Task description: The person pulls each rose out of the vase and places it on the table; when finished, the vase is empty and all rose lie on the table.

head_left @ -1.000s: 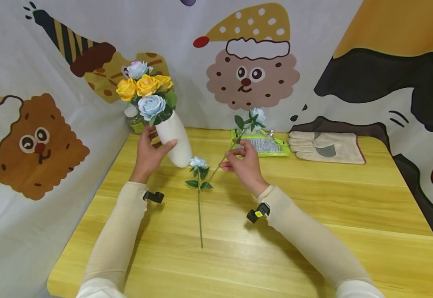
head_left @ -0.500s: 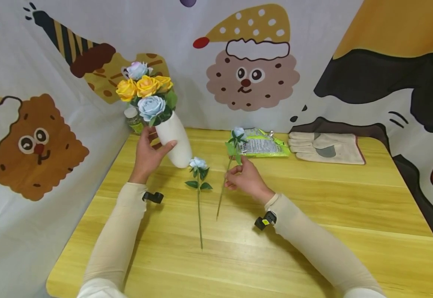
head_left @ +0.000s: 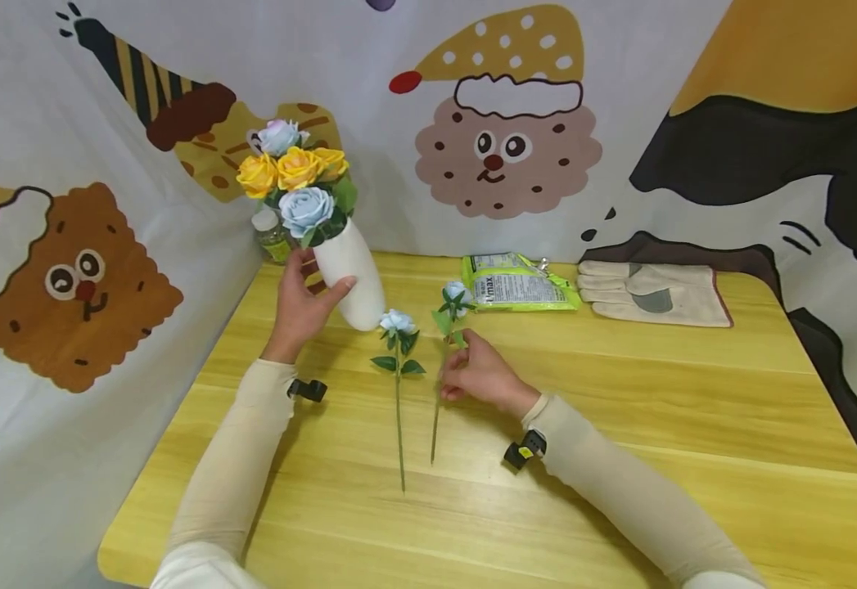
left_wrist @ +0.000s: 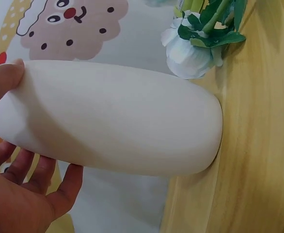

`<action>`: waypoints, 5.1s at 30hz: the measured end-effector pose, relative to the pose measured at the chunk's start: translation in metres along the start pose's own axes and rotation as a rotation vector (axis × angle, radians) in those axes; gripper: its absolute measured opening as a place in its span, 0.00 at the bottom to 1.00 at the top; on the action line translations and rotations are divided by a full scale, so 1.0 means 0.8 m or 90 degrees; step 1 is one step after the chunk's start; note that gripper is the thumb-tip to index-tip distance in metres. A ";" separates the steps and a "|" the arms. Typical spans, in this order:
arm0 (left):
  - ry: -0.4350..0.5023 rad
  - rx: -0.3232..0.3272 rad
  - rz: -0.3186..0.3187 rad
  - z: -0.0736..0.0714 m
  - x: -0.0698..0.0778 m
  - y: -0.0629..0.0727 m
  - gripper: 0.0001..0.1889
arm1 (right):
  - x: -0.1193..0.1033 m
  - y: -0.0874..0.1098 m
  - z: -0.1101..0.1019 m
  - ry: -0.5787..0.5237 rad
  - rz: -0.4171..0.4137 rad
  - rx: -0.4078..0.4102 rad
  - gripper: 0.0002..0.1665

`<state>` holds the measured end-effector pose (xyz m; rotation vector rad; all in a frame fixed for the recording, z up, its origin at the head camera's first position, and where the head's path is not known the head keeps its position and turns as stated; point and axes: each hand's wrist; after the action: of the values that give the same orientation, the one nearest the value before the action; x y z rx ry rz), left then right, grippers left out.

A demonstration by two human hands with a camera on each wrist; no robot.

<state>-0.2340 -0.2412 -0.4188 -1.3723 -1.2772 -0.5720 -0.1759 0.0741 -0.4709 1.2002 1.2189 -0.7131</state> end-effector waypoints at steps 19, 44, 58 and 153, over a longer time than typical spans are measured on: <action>-0.007 -0.003 0.008 -0.002 -0.008 0.000 0.40 | 0.010 0.005 0.005 0.089 0.007 -0.070 0.38; -0.007 -0.009 0.007 -0.002 -0.005 -0.005 0.40 | -0.073 -0.016 -0.004 0.118 -0.178 -0.006 0.19; 0.002 -0.001 -0.002 -0.007 -0.004 -0.007 0.40 | -0.152 -0.022 0.053 0.107 -0.325 0.072 0.14; -0.001 -0.015 -0.019 -0.005 -0.004 -0.007 0.40 | -0.205 -0.037 0.006 -0.531 -0.472 0.441 0.13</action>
<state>-0.2386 -0.2475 -0.4185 -1.3755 -1.2968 -0.6084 -0.2442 0.0327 -0.3242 0.7640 0.6636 -2.0690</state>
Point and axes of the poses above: each hand's wrist, its own y-axis away from the middle knuckle, its own z-axis out of the palm, x = y × z, and after that the axes turned 8 degrees about x, right-handed
